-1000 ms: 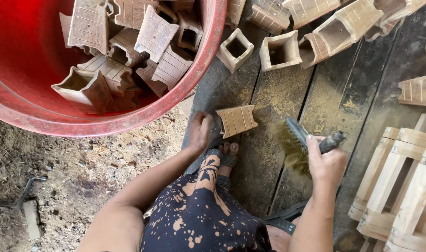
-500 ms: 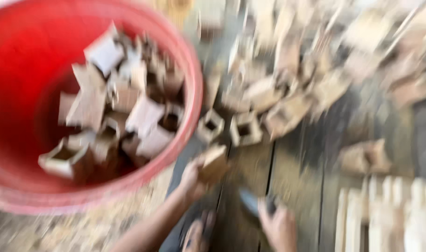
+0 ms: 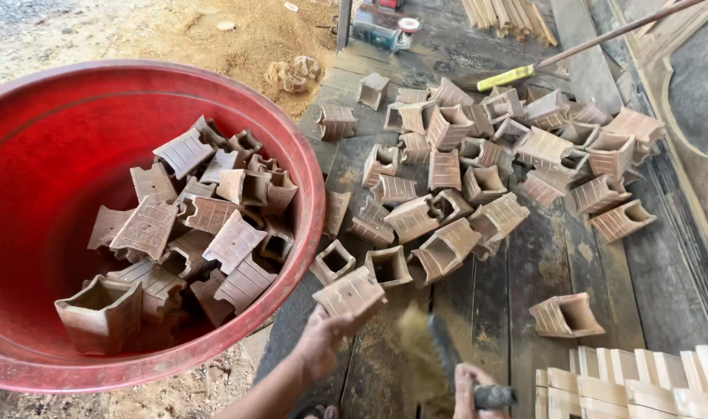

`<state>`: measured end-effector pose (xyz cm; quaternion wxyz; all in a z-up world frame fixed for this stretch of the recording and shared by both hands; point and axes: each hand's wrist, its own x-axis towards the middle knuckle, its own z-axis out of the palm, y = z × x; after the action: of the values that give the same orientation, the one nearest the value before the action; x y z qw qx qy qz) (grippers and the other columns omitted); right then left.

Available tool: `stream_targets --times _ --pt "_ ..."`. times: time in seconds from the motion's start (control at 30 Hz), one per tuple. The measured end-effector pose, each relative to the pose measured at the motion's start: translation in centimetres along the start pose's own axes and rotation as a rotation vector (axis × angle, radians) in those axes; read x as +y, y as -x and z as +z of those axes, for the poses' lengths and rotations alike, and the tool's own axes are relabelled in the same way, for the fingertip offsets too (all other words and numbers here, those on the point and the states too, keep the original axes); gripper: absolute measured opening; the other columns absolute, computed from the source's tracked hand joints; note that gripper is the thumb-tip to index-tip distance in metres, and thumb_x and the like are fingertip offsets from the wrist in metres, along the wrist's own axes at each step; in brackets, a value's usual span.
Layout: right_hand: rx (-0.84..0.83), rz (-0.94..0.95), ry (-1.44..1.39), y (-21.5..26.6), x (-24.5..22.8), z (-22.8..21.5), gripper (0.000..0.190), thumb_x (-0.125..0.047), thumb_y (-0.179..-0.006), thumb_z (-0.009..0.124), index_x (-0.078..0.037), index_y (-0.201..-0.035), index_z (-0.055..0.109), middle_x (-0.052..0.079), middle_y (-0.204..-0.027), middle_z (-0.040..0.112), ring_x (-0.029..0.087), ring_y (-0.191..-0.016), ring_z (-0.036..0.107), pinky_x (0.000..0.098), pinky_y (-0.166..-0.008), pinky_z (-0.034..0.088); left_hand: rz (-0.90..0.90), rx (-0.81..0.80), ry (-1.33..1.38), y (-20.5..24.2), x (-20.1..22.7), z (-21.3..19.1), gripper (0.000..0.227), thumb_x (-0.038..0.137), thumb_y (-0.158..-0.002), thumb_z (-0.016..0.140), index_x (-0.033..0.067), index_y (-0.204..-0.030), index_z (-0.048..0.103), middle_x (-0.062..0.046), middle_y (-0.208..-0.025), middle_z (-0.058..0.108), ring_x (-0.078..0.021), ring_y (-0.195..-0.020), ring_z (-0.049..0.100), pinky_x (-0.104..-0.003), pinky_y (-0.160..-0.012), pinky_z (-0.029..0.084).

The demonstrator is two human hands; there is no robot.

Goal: The person cleans and finishes small wooden box-like components by brushing off dust with a hand brush and applying a liquid from a small bottle to the edges.

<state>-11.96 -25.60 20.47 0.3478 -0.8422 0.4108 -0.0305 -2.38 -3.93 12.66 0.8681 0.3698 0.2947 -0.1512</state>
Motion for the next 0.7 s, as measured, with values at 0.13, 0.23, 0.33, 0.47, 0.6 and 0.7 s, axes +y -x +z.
stream_targets --times 0.13,0.23,0.33,0.47,0.6,0.7 --pt "0.022 -0.265 -0.477 -1.4 -0.9 1.8 0.031 -0.029 -0.095 0.067 -0.006 -0.114 0.074 0.017 -0.079 0.075 0.026 -0.063 0.075 0.0371 -0.052 0.066 0.178 -0.303 -0.097 -1.2 -4.5 -0.5 0.075 0.002 -0.069 0.078 0.0041 -0.14 0.054 -0.014 -0.13 0.072 -0.026 -0.116 0.068 -0.039 -0.102 0.05" --pt "-0.108 -0.588 -0.298 -5.7 4.3 3.4 0.031 -0.032 -0.092 0.066 -0.005 -0.104 0.077 0.011 -0.069 0.08 0.016 -0.045 0.07 0.0273 -0.039 0.059 0.167 -0.323 -0.229 1.9 -1.0 1.9 0.07 -0.003 -0.079 0.067 0.0058 -0.145 0.046 -0.016 -0.134 0.068 -0.0266 -0.121 0.065 -0.04 -0.105 0.053" --pt "-0.081 -0.45 -0.153 -4.8 3.6 1.9 0.03 -0.036 -0.088 0.071 -0.008 -0.086 0.081 0.009 -0.056 0.073 0.016 -0.031 0.059 0.0284 -0.03 0.047 0.222 -0.343 -0.18 2.6 0.5 2.2 0.066 0.009 -0.087 0.062 0.006 -0.148 0.039 -0.022 -0.137 0.065 -0.0326 -0.126 0.064 -0.043 -0.112 0.049" --pt "0.178 -0.449 -0.52 -2.3 -0.1 2.5 0.028 -0.025 -0.097 0.07 -0.003 -0.115 0.074 0.01 -0.101 0.075 0.017 -0.087 0.069 0.027 -0.075 0.054 0.335 -0.408 -0.351 -0.5 -3.5 0.0 0.065 0.045 -0.101 0.044 0.0084 -0.154 0.034 -0.008 -0.157 0.046 -0.0144 -0.142 0.042 -0.034 -0.121 0.032" --pt "-0.08 -0.565 -0.368 -4.0 2.6 4.7 0.029 -0.03 -0.094 0.068 -0.004 -0.104 0.076 0.007 -0.076 0.076 0.012 -0.054 0.064 0.0237 -0.044 0.051 0.292 -0.421 -0.311 1.6 -0.2 2.7 0.07 0.051 -0.103 0.025 0.0039 -0.154 0.03 -0.019 -0.152 0.047 -0.0275 -0.135 0.053 -0.045 -0.114 0.048" --pt "-0.105 -0.502 0.038 -4.6 4.2 3.6 0.018 -0.033 -0.091 0.074 -0.018 -0.093 0.083 0.001 -0.069 0.076 0.012 -0.061 0.068 0.0317 -0.058 0.049 0.358 -0.547 -0.236 -0.9 -1.0 0.3 0.087 0.067 -0.098 0.019 0.0022 -0.153 0.04 -0.023 -0.141 0.061 -0.0316 -0.135 0.058 -0.045 -0.12 0.039"
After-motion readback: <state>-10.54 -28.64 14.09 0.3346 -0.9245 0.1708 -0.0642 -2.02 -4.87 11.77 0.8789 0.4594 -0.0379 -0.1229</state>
